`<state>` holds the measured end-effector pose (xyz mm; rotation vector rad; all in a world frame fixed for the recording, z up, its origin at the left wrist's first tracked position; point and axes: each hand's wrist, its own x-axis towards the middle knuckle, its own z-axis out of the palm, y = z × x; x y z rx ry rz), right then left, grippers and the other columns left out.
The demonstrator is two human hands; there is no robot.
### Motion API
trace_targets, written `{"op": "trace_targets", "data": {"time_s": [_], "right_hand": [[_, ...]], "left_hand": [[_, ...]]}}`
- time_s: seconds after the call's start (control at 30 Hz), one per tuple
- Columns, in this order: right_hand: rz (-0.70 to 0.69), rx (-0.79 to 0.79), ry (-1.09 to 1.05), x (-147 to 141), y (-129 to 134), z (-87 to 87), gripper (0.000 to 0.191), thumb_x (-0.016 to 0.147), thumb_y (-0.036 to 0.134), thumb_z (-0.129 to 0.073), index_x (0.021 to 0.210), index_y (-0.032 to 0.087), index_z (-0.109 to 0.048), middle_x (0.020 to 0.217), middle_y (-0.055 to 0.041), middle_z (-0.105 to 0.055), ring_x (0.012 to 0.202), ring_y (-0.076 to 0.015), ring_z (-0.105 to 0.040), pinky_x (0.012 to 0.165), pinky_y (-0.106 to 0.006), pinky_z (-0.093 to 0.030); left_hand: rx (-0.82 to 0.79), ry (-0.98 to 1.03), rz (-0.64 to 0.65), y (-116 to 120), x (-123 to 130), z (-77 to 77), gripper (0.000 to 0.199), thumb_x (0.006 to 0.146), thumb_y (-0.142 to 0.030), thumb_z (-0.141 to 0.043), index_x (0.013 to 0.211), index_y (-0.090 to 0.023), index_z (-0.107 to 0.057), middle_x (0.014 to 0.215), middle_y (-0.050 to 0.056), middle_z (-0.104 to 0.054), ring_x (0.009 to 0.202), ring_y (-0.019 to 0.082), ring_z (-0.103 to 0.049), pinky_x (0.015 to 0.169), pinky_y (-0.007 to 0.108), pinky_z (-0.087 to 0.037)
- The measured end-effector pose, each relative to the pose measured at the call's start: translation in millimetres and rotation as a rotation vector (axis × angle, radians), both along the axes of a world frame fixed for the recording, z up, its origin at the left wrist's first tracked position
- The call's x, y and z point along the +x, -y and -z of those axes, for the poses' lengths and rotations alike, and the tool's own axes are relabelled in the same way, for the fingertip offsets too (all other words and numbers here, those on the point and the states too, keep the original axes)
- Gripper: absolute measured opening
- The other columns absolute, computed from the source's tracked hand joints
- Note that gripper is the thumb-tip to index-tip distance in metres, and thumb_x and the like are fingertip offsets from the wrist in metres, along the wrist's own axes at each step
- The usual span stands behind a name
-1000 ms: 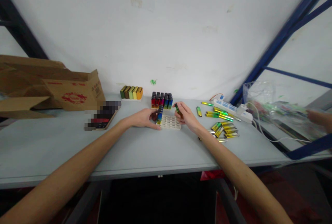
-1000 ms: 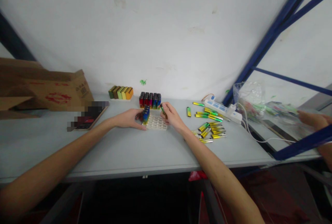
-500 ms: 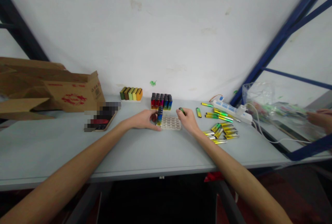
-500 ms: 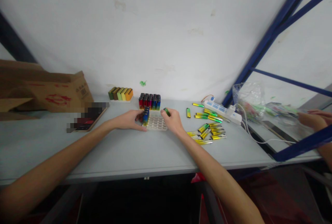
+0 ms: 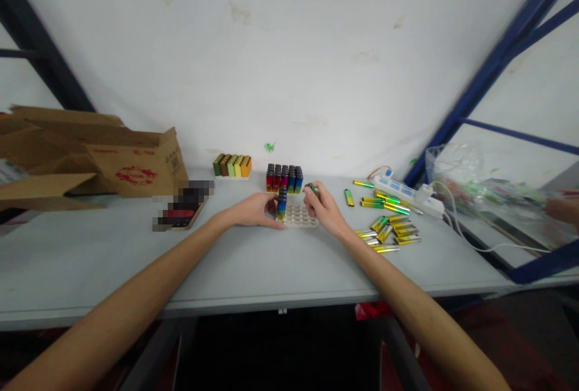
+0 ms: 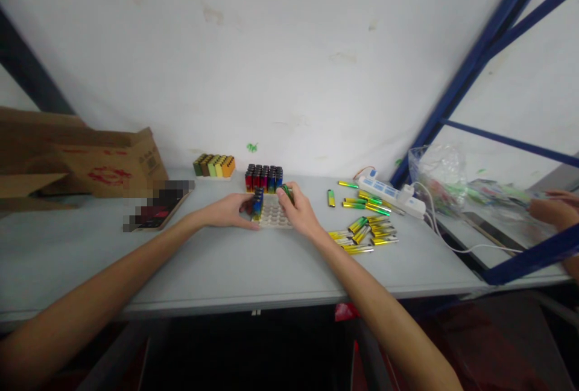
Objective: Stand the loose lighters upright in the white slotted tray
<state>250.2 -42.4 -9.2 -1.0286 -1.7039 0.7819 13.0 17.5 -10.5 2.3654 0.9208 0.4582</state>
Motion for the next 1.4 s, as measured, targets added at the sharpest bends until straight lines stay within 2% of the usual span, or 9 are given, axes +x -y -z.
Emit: {"op": "trace_targets", "data": {"time_s": [0.13,0.2,0.33,0.5,0.73,1.13,1.4], "right_hand": [[0.031,0.207,0.118,-1.9,3.2,-5.1,0.033,0.097,0.053,-0.054,0.096,0.020,-0.061,0.091,-0.0037,-0.058,0.084,-0.0166,-0.056,0.074,-0.028,-0.047],[0.063,0.262,0.186,-2.5,4.8,-6.8,0.034,0.095,0.052,-0.059,0.090,0.019,-0.064,0.085,-0.0032,-0.056,0.080,-0.0161,-0.053,0.073,-0.027,-0.045],[0.012,0.193,0.225,-4.7,7.6,-6.3,0.035,0.096,0.051,-0.058,0.087,0.018,-0.065,0.067,0.0025,-0.054,0.061,-0.0120,-0.047,0.061,-0.025,-0.038],[-0.039,0.190,0.337,-8.9,8.8,-4.8,0.032,0.098,0.047,-0.057,0.091,0.018,-0.065,0.070,0.0001,-0.066,0.061,-0.0128,-0.055,0.063,-0.024,-0.041],[-0.058,0.283,0.449,-4.2,5.8,-5.8,0.025,0.100,0.041,-0.056,0.093,0.018,-0.064,0.075,-0.0020,-0.067,0.065,-0.0147,-0.058,0.066,-0.024,-0.043],[-0.084,0.272,0.483,-5.4,-2.6,3.9,0.026,0.101,0.043,-0.053,0.094,0.018,-0.061,0.072,-0.0012,-0.065,0.064,-0.0152,-0.057,0.064,-0.025,-0.043],[-0.102,0.289,0.613,-12.2,-0.9,2.5,0.020,0.102,0.037,-0.054,0.100,0.018,-0.060,0.087,-0.0060,-0.069,0.071,-0.0158,-0.060,0.067,-0.026,-0.042]], "left_hand": [[0.047,-0.017,-0.047,3.1,3.2,0.3,0.071,0.062,-0.067,-0.079,0.108,-0.015,-0.065,0.090,0.004,-0.069,0.079,0.023,-0.063,0.069,0.031,-0.047],[0.077,-0.025,-0.068,4.0,4.5,1.1,0.071,0.060,-0.069,-0.079,0.103,-0.015,-0.064,0.089,0.004,-0.068,0.078,0.023,-0.063,0.067,0.030,-0.047],[0.100,-0.011,-0.069,4.1,6.0,4.4,0.070,0.060,-0.071,-0.079,0.101,-0.016,-0.063,0.087,0.004,-0.068,0.075,0.023,-0.063,0.066,0.030,-0.046],[0.134,-0.019,-0.073,2.3,6.5,8.2,0.072,0.057,-0.074,-0.079,0.098,-0.017,-0.062,0.085,0.004,-0.067,0.074,0.022,-0.061,0.064,0.030,-0.044],[0.119,-0.020,-0.062,3.2,7.0,6.6,0.072,0.056,-0.074,-0.079,0.096,-0.017,-0.061,0.084,0.003,-0.066,0.074,0.022,-0.060,0.065,0.030,-0.043],[0.124,-0.024,-0.054,2.8,7.7,7.3,0.071,0.058,-0.074,-0.079,0.099,-0.017,-0.062,0.083,0.004,-0.065,0.073,0.023,-0.061,0.064,0.030,-0.042],[0.136,0.010,-0.043,6.2,9.6,5.2,0.063,0.064,-0.069,-0.078,0.099,-0.019,-0.061,0.083,0.002,-0.066,0.073,0.022,-0.062,0.063,0.029,-0.042]]}}
